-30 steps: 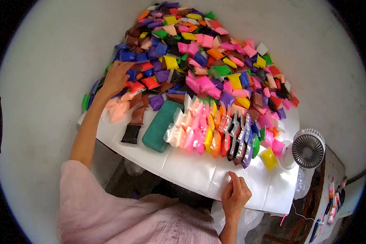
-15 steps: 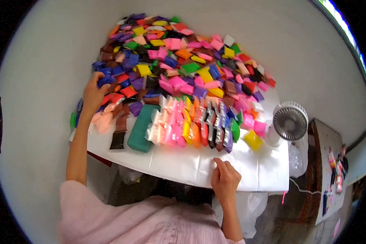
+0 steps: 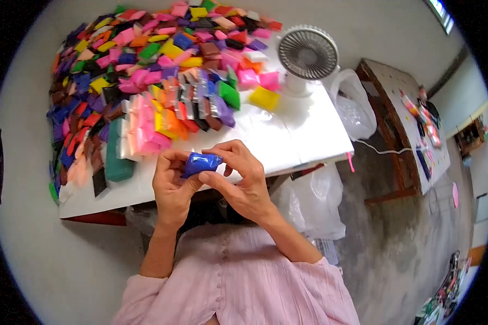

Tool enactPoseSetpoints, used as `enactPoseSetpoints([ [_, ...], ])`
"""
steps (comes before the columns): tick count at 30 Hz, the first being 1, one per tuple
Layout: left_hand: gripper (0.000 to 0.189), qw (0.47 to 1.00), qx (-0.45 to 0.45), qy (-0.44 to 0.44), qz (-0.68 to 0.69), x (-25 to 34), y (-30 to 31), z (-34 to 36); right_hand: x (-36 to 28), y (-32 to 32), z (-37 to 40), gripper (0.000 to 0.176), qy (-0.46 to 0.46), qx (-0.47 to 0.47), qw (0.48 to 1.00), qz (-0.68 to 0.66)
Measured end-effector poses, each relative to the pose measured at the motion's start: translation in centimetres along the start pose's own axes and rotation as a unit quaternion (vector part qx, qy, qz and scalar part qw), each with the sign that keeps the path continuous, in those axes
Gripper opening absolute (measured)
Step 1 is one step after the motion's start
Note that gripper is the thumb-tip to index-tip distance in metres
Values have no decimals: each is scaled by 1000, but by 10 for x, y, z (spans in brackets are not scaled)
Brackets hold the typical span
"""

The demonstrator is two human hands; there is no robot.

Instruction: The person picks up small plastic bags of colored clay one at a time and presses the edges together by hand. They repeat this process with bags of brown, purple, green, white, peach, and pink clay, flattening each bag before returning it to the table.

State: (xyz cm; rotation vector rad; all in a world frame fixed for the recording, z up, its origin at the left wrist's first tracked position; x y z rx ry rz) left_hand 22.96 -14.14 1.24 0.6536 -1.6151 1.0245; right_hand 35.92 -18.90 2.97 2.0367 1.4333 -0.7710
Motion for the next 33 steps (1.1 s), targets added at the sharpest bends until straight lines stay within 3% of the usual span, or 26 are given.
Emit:
enactPoseSetpoints([
  [2,39,999,-9,19,29,-6,-9,5,2,8,9,23,-21,43,999,-4],
  [8,33,990,-67,113,56,-53,-24,19,0,22,39,16,-32,106,994,10],
  [11,27,988,-82,116,65,-59,-24,28,-1,23,53,17,-40,115,993,10],
  [14,23,991,-62,120,16,-58,-20,38,0,19,57,20,-81,65,994,36],
  [17,20,989,-86,114,21,-69,-25,47,-13,9,55,24,-14,31,998,46],
  [25,20,990,-78,113,7,-81,-24,61,-12,10,77,19,-60,66,994,65],
  [26,20,990,-75,116,13,-81,-24,63,-6,8,83,23,-82,51,995,38],
  [29,20,989,-68,122,56,-84,-22,66,4,4,96,27,-139,123,979,-81],
  [33,19,990,-67,108,60,-90,-25,70,-1,3,103,27,-90,64,993,-52],
])
Point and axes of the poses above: each hand's wrist, its own z-axis away from the middle knuckle, its own y-axis out of the back of the hand, x = y × z, the point moved 10 cm from there along -z, towards the middle knuckle, and after that the axes turned 15 degrees about y, right-handed, at the moved point
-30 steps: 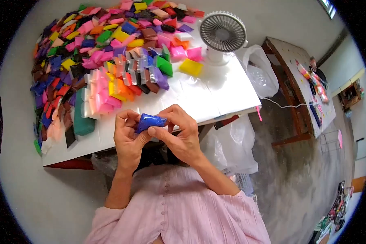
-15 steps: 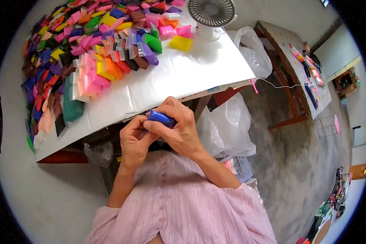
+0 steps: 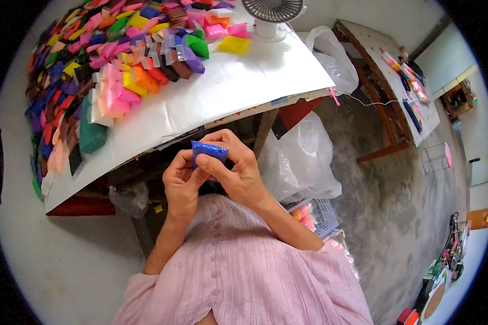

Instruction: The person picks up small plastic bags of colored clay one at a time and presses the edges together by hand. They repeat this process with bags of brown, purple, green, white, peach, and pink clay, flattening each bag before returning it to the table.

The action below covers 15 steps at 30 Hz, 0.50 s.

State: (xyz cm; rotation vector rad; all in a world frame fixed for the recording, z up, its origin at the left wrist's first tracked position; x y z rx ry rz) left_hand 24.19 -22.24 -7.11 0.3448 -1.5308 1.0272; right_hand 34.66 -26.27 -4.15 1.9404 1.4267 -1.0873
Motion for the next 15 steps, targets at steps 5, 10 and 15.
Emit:
enactPoseSetpoints([
  [5,21,999,-25,3,45,-9,-9,3,-18,8,2,20,57,24,995,83],
  [10,22,997,-49,21,61,-16,-18,7,-36,13,4,18,132,53,978,153],
  [15,22,995,-61,36,69,-23,-22,5,-38,19,9,17,153,82,962,211],
])
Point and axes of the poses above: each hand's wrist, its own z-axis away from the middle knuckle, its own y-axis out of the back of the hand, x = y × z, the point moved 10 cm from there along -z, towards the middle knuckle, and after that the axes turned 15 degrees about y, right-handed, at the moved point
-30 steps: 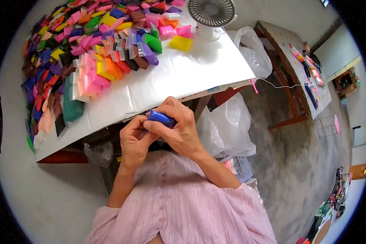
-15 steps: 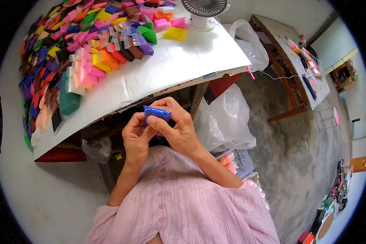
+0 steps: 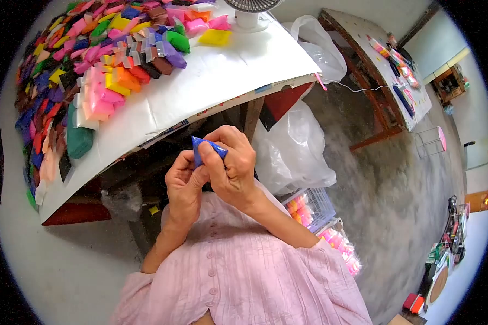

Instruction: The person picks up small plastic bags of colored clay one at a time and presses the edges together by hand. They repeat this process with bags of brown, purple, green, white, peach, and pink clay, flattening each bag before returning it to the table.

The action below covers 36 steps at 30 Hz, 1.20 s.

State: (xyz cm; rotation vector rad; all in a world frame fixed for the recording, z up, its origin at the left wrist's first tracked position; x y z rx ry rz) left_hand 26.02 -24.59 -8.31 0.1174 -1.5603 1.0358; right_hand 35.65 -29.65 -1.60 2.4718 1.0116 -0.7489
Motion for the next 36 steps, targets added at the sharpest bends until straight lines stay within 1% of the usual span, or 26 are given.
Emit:
enactPoseSetpoints([
  [4,23,1000,12,9,3,-4,4,-1,2,0,2,19,11,-4,999,32],
  [7,23,1000,29,8,1,-5,9,0,23,-7,15,22,-79,2,996,-32],
  [10,22,998,53,-5,-21,-3,16,0,32,-15,21,22,-186,-7,973,-140],
  [13,19,995,70,-18,-68,6,18,2,28,-21,15,23,-178,-46,972,-147],
  [15,17,992,71,-17,-100,10,16,2,37,-22,19,20,-193,-59,964,-170],
  [19,18,991,84,-9,-104,11,20,-3,45,-26,23,21,-240,-63,949,-194],
  [21,18,990,94,-4,-108,11,24,-5,50,-25,24,23,-211,-52,959,-180],
  [22,18,978,104,-16,-178,17,24,-5,52,-24,24,24,-197,-47,964,-174],
  [24,18,941,123,-39,-314,31,23,-6,55,-22,22,24,-203,-79,961,-168],
  [25,19,952,132,-30,-276,32,27,-6,57,-21,21,24,-207,-96,960,-165],
  [26,21,961,142,-22,-237,31,31,-6,62,-24,27,21,-251,-92,939,-216],
  [27,22,969,150,-15,-198,30,34,-7,67,-24,32,21,-296,-69,925,-229],
  [28,27,983,131,-9,-128,27,37,-10,69,-23,37,21,-339,-47,908,-241],
  [29,28,985,128,-11,-118,25,39,-12,73,-23,43,21,-381,-24,889,-252],
  [31,31,988,123,-15,-98,23,42,-16,76,-26,44,23,-360,-21,895,-263],
  [32,28,989,123,-7,-79,21,42,-15,75,-29,45,23,-349,-25,900,-259],
  [34,24,980,145,-16,-136,23,48,-16,75,-30,43,24,-324,-38,912,-251],
  [35,23,974,155,-20,-165,24,51,-17,74,-29,39,24,-305,-55,923,-227],
  [36,22,964,145,-36,-219,29,47,-18,71,-28,33,23,-287,-72,934,-202],
])
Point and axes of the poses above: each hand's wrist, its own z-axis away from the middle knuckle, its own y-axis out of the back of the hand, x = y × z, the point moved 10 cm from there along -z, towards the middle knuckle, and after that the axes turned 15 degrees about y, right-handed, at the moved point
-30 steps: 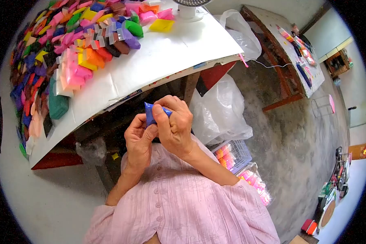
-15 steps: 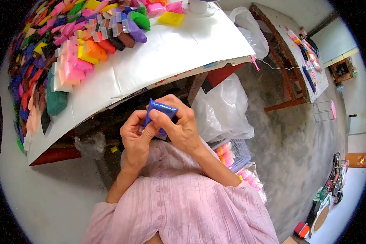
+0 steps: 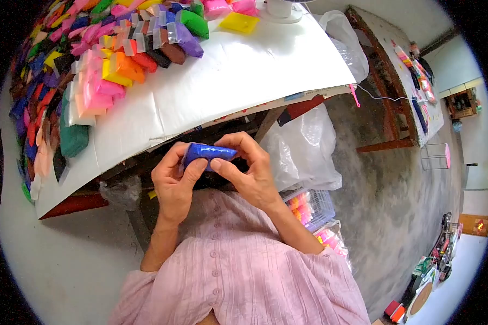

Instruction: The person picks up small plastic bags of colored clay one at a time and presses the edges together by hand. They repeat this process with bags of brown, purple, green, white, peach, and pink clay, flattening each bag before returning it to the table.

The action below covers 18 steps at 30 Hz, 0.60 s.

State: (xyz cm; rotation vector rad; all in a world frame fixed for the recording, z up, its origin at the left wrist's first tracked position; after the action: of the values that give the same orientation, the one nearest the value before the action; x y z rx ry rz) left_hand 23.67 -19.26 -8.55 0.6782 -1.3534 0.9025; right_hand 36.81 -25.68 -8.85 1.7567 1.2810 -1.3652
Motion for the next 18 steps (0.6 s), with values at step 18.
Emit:
enactPoseSetpoints([
  [18,23,998,-25,-21,49,1,-2,-2,-18,-2,-7,12,137,12,986,95],
])
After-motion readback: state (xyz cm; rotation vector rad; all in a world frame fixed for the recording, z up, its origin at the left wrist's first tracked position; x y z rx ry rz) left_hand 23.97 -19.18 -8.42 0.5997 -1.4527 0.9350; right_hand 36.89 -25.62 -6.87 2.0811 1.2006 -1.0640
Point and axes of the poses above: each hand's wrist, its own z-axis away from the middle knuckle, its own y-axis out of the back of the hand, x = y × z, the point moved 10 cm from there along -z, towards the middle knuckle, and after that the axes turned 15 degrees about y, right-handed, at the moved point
